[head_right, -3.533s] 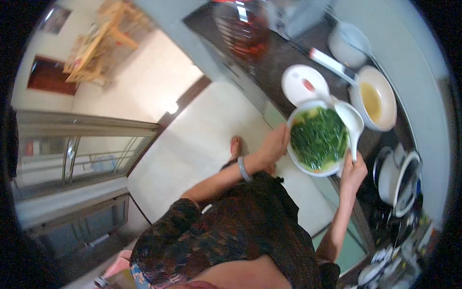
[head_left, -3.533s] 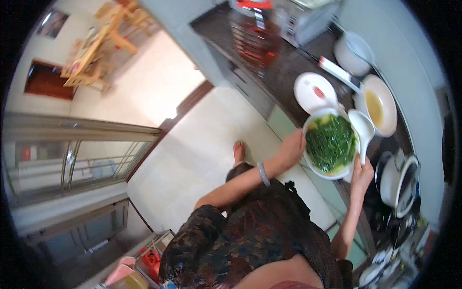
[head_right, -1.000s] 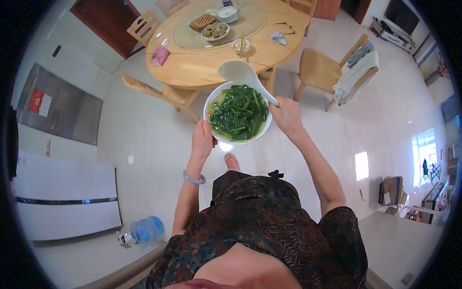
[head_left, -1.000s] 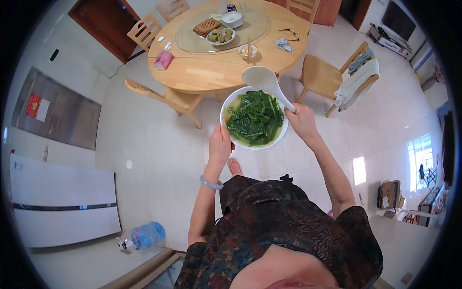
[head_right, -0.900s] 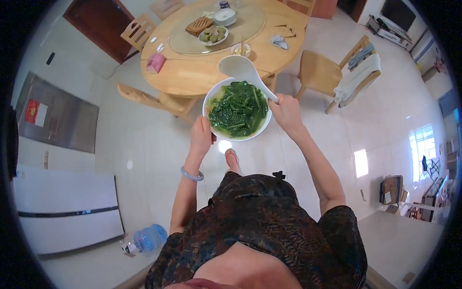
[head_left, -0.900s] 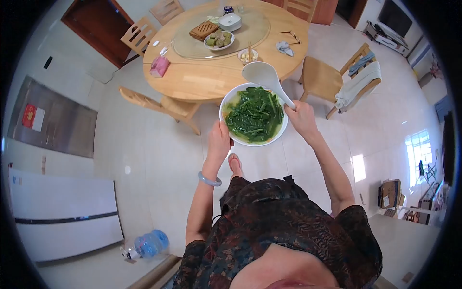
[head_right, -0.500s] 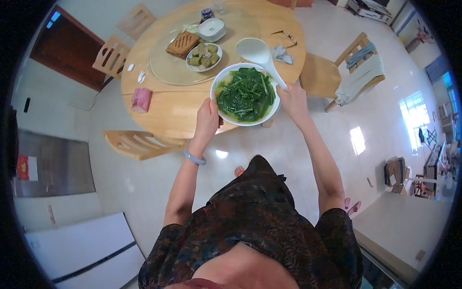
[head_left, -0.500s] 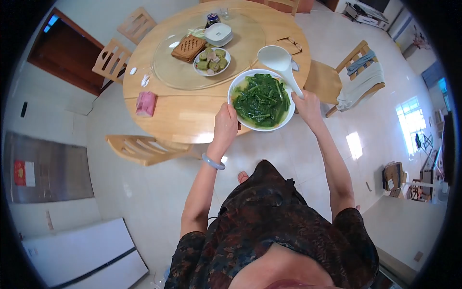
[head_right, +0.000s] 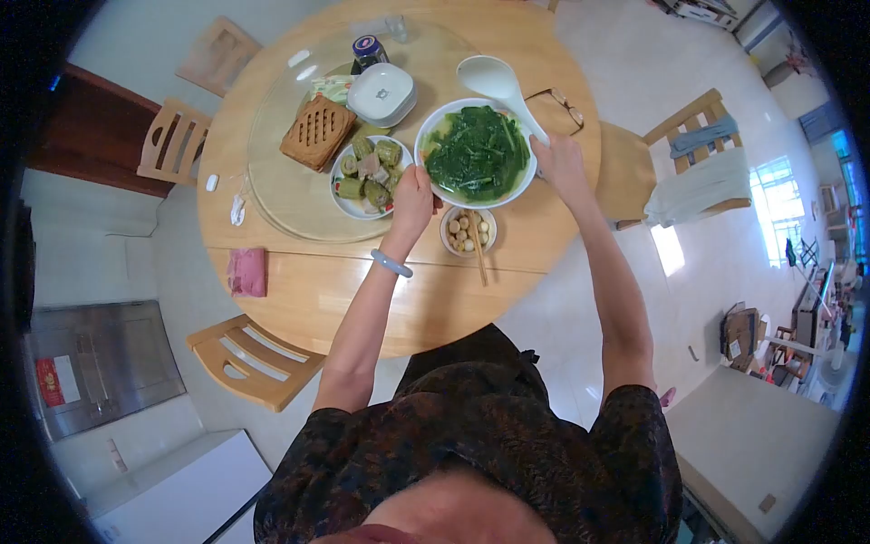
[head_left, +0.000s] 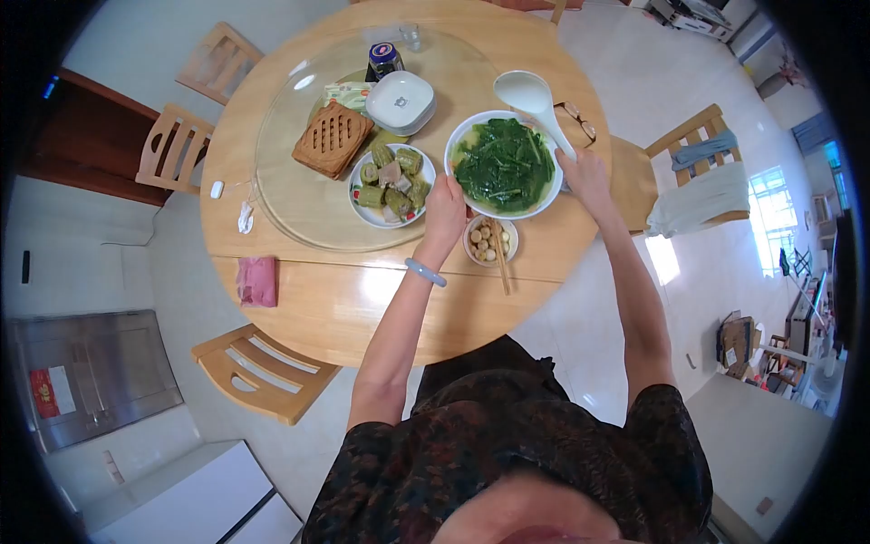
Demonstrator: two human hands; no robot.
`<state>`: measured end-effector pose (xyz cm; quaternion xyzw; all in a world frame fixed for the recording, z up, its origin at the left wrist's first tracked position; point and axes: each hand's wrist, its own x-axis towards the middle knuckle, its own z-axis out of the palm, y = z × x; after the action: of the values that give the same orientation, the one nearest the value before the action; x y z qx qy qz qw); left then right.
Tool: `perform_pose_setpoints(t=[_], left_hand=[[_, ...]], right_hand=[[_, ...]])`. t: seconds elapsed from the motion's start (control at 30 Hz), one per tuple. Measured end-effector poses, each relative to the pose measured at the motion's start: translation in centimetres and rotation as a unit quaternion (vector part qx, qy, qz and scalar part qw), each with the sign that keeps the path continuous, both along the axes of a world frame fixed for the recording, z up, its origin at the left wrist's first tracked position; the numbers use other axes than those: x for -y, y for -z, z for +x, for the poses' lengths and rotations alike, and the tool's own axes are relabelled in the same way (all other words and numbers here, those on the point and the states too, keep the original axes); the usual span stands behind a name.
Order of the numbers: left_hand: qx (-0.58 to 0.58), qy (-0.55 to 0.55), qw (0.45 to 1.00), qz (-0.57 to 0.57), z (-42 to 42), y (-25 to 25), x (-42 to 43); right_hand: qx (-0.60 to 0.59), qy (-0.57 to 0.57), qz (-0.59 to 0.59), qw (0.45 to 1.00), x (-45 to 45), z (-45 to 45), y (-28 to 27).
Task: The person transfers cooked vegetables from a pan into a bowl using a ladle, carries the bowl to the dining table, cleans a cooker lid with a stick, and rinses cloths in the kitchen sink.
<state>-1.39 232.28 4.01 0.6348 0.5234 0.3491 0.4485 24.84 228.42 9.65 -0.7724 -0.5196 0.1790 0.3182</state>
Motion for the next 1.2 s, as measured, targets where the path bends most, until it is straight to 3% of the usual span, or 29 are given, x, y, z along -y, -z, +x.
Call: perform_pose_setpoints(t=[0.1, 0.47, 0.53, 0.63, 0.77, 0.87, 0.97, 1.03, 1.1, 1.17, 1.2], left_hand=[[0.034, -0.033, 0.997, -0.062, 1.6, -1.1, -2.6], [0.104, -0.101, 0.975, -0.170, 4.8, 5.2, -9.9], [0.121, -0.118, 0.966, -0.196, 5.3, 5.6, -10.4], [0.106, -0.119, 0.964, -0.213, 5.5, 6.0, -11.0], [0.107, -0.117, 0.968, -0.194, 6.0, 5.8, -11.7], [0.092, -0.126, 0.967, -0.202, 6.5, 5.9, -12.3], [0.116, -0.146, 0.961, -0.202, 6.8, 7.2, -13.1], [0.223, -0.131, 0.942, -0.213, 6.7, 8.0, -13.3], [0.231, -0.154, 0.920, -0.278, 6.0, 5.5, -12.9], [0.094, -0.082, 0.956, -0.267, 3.9, 2.4, -11.7], [0.089, -0.091, 0.956, -0.265, 2.7, 1.2, -11.3]], right_hand=[[0.009, -0.017, -0.020, 1.000, -4.4, 1.0, 1.3], [0.064, -0.093, -0.039, 0.993, -16.5, 3.7, 10.3], [0.146, -0.173, 0.035, 0.973, -17.5, 4.1, 11.6], [0.101, -0.128, -0.012, 0.987, -19.1, 4.0, 12.9], [0.139, -0.148, -0.031, 0.979, -20.6, 4.3, 13.4], [0.046, -0.109, -0.040, 0.992, -21.5, 4.1, 12.7], [0.031, -0.086, -0.066, 0.994, -22.2, 4.3, 13.5], [0.066, -0.053, -0.106, 0.991, -22.8, 4.8, 14.8], [0.062, -0.062, -0.118, 0.989, -22.1, 4.0, 13.0], [0.015, -0.042, -0.089, 0.995, -21.3, 3.6, 12.9], [-0.001, -0.035, -0.084, 0.996, -21.2, 4.2, 13.7]])
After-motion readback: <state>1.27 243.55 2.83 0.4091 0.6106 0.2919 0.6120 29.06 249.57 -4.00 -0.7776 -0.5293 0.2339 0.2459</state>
